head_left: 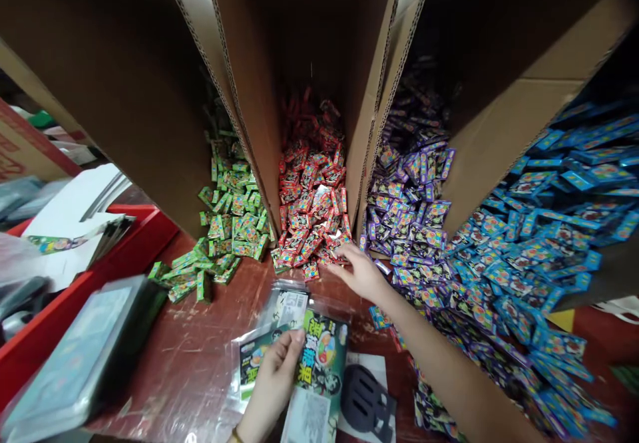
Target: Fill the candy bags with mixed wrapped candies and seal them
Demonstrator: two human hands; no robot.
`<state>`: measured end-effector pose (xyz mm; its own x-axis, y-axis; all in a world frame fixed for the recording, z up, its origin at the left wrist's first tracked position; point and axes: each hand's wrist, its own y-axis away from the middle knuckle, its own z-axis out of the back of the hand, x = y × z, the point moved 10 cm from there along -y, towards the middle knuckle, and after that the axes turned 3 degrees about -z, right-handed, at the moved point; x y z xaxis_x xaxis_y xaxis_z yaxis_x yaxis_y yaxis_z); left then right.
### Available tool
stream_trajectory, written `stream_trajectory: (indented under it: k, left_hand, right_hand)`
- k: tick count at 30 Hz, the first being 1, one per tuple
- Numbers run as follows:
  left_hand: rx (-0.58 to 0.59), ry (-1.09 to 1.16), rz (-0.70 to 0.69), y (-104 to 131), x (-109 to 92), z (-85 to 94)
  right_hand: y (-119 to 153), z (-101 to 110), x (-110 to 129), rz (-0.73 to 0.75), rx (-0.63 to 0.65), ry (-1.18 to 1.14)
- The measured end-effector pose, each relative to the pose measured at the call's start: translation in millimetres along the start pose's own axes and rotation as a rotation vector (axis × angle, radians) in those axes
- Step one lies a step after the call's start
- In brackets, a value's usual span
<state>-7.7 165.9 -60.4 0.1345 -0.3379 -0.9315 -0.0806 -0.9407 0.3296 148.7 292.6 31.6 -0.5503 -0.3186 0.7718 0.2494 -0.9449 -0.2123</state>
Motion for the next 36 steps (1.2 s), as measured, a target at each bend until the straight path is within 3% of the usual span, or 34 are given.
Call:
stream_trajectory:
  k: [2, 5, 8, 13, 16, 19, 25, 30, 36]
  left_hand:
    - [-0.140, 0.097, 0.044, -3.3, 5.3, 16.5]
    - [-0.207, 0.181, 0.097, -4.9, 10.0, 24.0]
    - [-0.056, 0.188, 0.081, -8.0, 7.2, 10.2]
    - [-0.032, 0.001, -0.121, -8.2, -5.7, -5.5]
    - [0.154, -0.041, -0.168, -0.4, -7.5, -41.8]
    - [0.323, 0.000, -0.147, 11.9, -8.3, -68.5]
    - [0.279, 0.053, -0.174, 21.9, -24.2, -58.3]
    - [0.301, 0.037, -0.149, 28.5, -26.0, -60.1]
    - [0.326, 0.032, -0.121, 31.1, -19.4, -68.7]
  right_hand:
    - [-33.1, 1.7, -25.3, -0.180, -0.191, 0.138]
    - [-48.2, -7.6, -45.6, -0.296, -0.255, 0.152]
    - [-23.5, -2.1, -47.9, -0.263, -0.270, 0.054]
    - [50.8, 26.9, -51.3, -0.345, -0.431, -0.640]
    - [68.6, 19.9, -42.2, -0.422, -0.384, -0.884]
    - [71.1, 19.8, -31.1, -0.398, -0.336, -0.894]
    - [78.2, 25.1, -3.7, -0.206, -0.004, -0.381]
    - [86.6, 40.5, 18.8, -0.042, 0.008, -0.240]
    - [94.6, 24.1, 33.1, 0.044, 0.177, -0.158]
